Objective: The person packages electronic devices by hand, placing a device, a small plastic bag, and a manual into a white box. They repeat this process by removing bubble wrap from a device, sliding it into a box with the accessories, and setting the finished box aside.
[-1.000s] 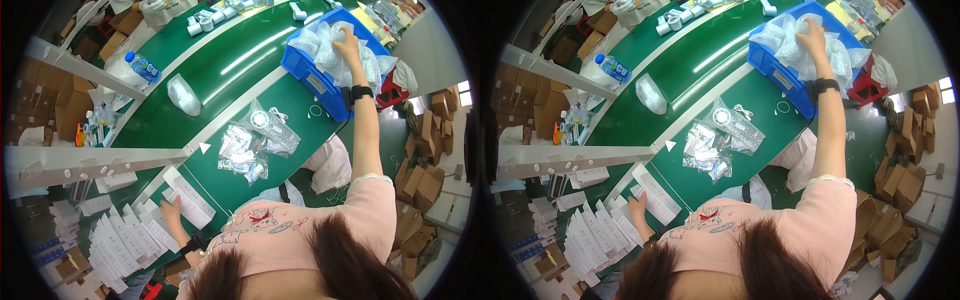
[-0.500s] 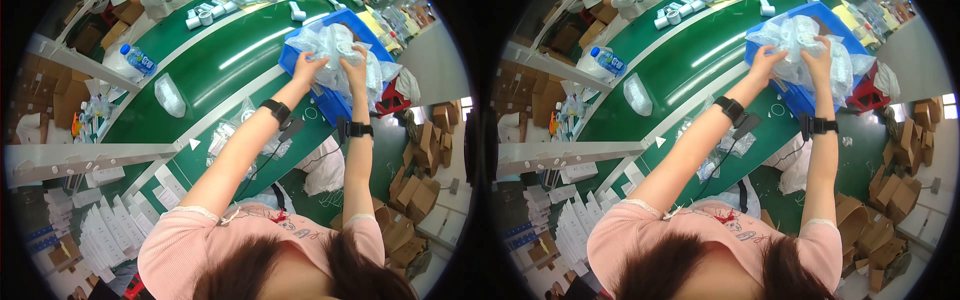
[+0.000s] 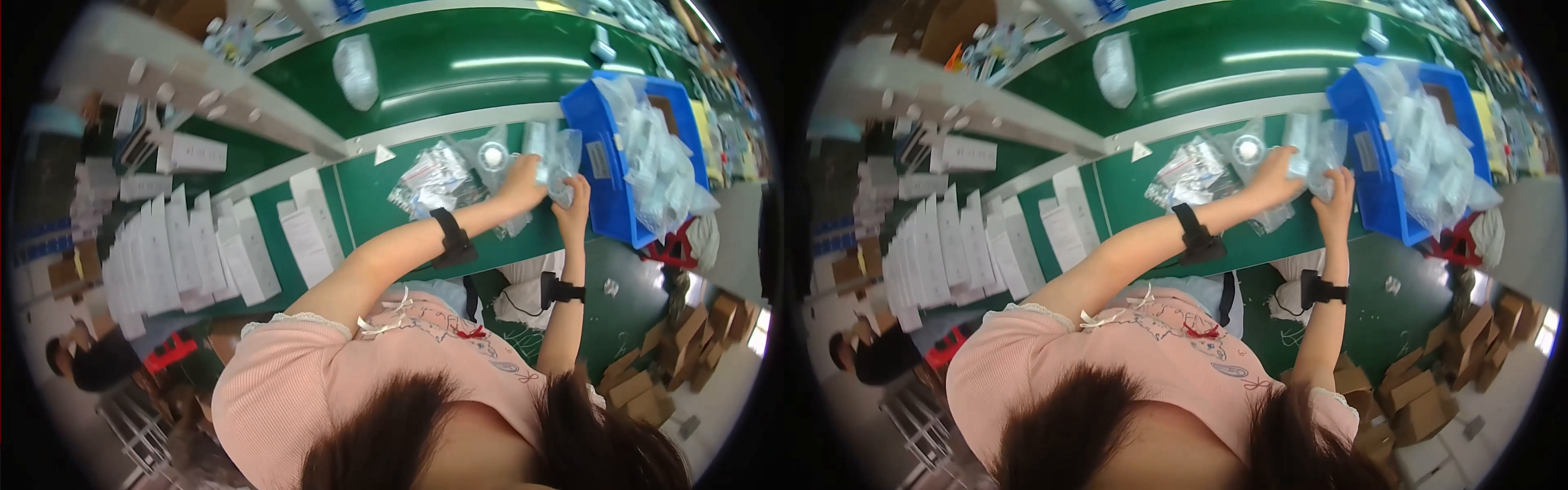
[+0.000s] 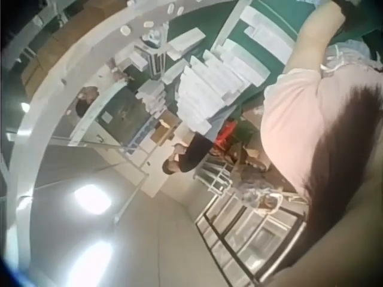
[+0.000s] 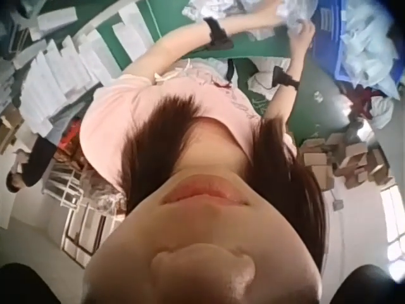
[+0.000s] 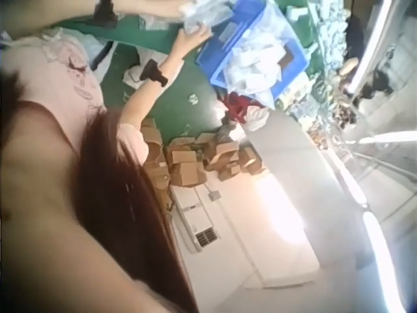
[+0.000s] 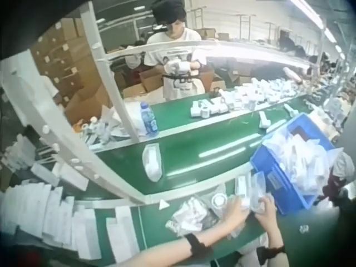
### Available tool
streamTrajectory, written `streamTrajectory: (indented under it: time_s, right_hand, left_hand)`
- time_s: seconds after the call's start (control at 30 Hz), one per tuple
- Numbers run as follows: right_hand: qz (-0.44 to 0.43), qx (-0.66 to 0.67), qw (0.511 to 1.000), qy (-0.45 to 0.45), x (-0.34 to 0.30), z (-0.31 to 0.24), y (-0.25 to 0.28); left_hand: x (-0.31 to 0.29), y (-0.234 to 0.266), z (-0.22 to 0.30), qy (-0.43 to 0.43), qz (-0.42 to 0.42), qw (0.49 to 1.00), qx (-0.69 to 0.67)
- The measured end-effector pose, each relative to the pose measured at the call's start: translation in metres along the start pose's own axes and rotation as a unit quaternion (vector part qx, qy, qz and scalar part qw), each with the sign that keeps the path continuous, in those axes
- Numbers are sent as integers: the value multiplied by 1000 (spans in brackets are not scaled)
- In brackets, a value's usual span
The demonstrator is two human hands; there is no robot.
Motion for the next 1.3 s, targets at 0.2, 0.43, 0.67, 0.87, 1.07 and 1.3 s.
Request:
streamTrajectory:
  time_s: [0.2, 0.43, 0.67, 0.87, 1.07, 1.3]
  right_hand:
    - [-46, -222, 971, 74, 22, -75, -25]
    - [-146, 89, 979, 112, 144, -237, -227]
    - [-240, 157, 955, 69, 257, -240, -407]
    - [-166, 510, 841, -70, 217, -198, -362]
    - [50, 703, 702, -101, 93, -229, -161]
    - [190, 677, 701, -123, 20, -333, -138]
  left_hand:
    - [-121, 201, 19, -204, 108, 972, -44]
    - [-207, 343, -206, 86, 420, 888, 165]
    - [-197, 297, -299, 216, 192, 898, -333]
    - [-171, 318, -179, 77, 127, 921, -360]
    - [-172, 335, -140, -59, 179, 979, -71]
    - [-183, 320, -126, -48, 301, 952, 14]
Point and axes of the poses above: each hand's wrist, its own x-axis towards the middle knuckle, its own y-axis out of the back of the hand, z = x × y, the point moved 8 cm from there along x, towards the middle knuckle, and after that the axes turned 4 degrees about y, right-handed, at the moved point
